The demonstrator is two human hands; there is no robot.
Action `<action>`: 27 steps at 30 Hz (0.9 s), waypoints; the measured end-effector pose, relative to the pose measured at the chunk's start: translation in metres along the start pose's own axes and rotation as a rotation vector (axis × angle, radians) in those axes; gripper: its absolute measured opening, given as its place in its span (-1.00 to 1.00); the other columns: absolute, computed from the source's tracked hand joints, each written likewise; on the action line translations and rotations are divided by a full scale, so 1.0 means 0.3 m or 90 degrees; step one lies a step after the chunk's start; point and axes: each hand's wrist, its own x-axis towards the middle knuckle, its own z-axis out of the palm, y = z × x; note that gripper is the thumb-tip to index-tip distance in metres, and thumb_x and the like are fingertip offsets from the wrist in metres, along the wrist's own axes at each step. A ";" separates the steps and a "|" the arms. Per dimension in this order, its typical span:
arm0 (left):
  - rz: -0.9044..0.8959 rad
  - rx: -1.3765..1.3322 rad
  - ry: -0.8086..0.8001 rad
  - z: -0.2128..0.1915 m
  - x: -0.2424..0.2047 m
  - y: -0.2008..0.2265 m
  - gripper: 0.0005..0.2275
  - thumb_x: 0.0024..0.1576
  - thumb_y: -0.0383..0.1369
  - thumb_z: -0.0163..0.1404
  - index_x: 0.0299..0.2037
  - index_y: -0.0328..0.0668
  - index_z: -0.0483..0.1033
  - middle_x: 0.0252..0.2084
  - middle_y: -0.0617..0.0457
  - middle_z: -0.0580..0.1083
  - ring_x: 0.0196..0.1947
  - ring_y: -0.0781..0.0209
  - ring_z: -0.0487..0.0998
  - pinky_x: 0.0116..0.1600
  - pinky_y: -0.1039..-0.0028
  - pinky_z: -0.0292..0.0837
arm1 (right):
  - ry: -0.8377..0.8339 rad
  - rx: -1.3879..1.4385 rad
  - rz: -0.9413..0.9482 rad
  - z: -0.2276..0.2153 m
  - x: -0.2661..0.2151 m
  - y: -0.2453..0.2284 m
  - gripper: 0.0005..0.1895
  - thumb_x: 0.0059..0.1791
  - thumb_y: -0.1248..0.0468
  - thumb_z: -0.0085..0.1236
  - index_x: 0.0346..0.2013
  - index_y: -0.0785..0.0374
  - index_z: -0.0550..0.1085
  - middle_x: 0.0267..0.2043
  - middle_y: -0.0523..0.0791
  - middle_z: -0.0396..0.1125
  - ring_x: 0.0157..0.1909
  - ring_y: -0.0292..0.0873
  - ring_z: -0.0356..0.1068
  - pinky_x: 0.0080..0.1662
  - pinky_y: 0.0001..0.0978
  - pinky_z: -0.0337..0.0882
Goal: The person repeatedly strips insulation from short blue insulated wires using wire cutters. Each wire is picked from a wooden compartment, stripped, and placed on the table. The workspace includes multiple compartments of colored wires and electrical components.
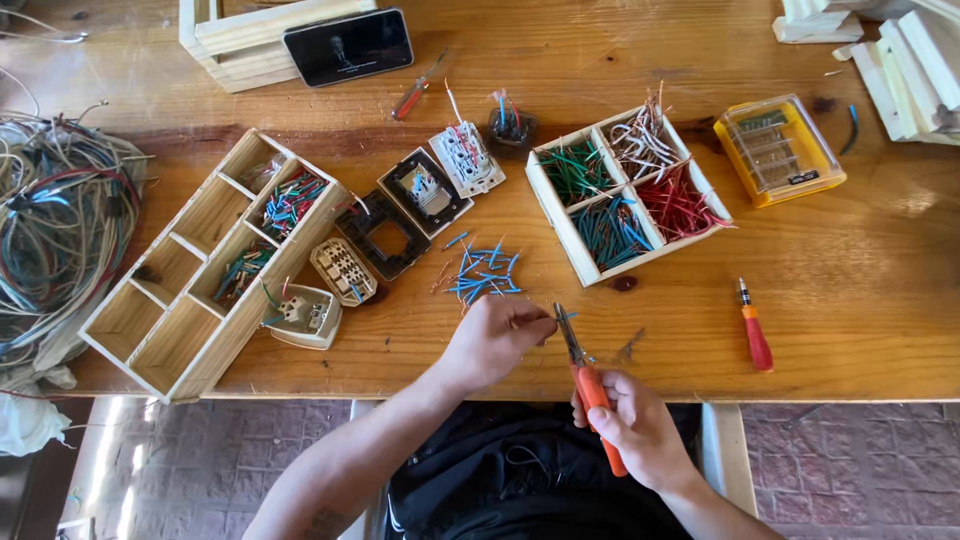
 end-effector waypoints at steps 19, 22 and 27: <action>-0.156 -0.090 -0.115 0.006 0.057 -0.013 -0.84 0.13 -0.28 0.16 -0.42 -0.16 0.68 -0.55 0.17 0.57 -0.60 0.46 0.29 -0.44 0.56 0.15 | 0.045 -0.065 -0.011 0.004 -0.014 0.000 -0.46 -0.10 0.06 0.23 0.01 0.40 0.46 -0.26 0.00 0.50 -0.28 -0.14 0.54 -0.15 -0.34 0.57; 0.123 0.296 0.020 0.036 0.000 0.025 -0.83 0.14 -0.28 0.00 -0.41 -0.08 0.61 -0.45 -0.07 0.60 -0.32 -0.20 0.58 -0.13 0.04 0.35 | 0.053 -0.067 -0.003 0.009 -0.006 -0.010 -0.48 -0.09 0.03 0.21 -0.07 0.41 0.47 -0.30 0.00 0.49 -0.32 -0.14 0.53 -0.17 -0.33 0.57; 0.534 0.746 0.417 0.066 -0.075 0.051 -0.85 0.13 -0.53 -0.09 -0.44 -0.07 0.44 -0.43 0.11 0.34 -0.19 0.14 0.45 0.15 0.11 0.37 | 0.044 -0.033 -0.020 0.013 -0.011 -0.005 -0.49 -0.08 0.02 0.21 -0.08 0.42 0.46 -0.30 0.01 0.47 -0.32 -0.14 0.50 -0.19 -0.35 0.52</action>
